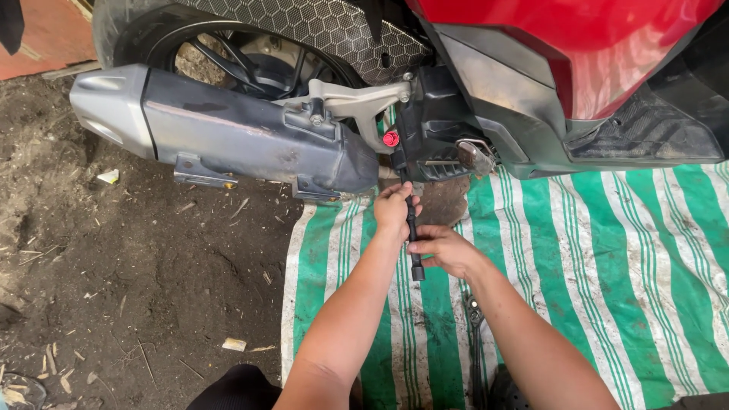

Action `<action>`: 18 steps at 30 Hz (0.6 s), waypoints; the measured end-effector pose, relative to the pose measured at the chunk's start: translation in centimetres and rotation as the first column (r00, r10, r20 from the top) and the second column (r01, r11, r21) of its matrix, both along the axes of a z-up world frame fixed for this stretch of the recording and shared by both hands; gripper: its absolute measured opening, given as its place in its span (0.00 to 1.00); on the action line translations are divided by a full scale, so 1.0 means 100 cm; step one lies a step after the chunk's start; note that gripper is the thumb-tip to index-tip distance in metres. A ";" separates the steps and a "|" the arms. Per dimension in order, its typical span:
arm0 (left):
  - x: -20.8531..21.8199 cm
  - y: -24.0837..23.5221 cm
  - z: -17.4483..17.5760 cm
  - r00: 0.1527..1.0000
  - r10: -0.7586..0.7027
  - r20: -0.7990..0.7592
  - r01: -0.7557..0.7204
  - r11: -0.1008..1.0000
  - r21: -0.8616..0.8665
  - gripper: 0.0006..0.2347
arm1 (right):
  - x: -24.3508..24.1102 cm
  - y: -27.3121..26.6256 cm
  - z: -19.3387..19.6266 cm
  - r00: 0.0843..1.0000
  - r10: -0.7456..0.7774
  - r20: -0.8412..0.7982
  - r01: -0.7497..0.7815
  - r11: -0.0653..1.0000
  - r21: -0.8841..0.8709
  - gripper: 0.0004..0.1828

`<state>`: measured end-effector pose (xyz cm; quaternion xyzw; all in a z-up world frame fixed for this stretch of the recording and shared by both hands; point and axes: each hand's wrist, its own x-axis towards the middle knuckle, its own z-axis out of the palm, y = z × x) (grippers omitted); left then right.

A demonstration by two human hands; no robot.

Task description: The person uses a socket wrench to tighten a bolt on the rear undercarriage of a red motorcycle. The person holds the tool with both hands and rotates it to secure the fastener near the exhaust pipe.

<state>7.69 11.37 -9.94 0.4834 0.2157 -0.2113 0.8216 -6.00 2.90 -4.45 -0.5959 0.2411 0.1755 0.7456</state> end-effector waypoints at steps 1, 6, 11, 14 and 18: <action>0.000 0.001 0.001 1.000 0.002 -0.002 -0.002 1.000 0.001 0.09 | -0.003 0.004 0.015 1.000 0.002 -0.002 -0.002 1.000 0.001 0.22; -0.006 0.007 0.023 0.995 -0.089 -0.041 0.087 0.995 -0.045 0.10 | 0.003 -0.003 0.014 0.999 0.024 -0.022 -0.024 1.000 -0.009 0.27; -0.002 0.005 0.005 0.999 -0.052 0.001 0.052 0.999 0.014 0.15 | 0.003 0.005 0.004 1.000 -0.008 0.008 0.009 0.996 -0.092 0.26; 0.002 0.006 0.010 1.000 -0.030 0.000 0.030 1.000 0.008 0.12 | 0.000 0.009 0.027 1.000 -0.025 -0.002 0.025 0.999 0.032 0.23; 0.000 0.012 0.030 0.998 -0.068 -0.011 0.067 0.996 -0.057 0.09 | -0.003 0.006 0.053 1.000 0.014 0.005 -0.015 0.986 0.166 0.23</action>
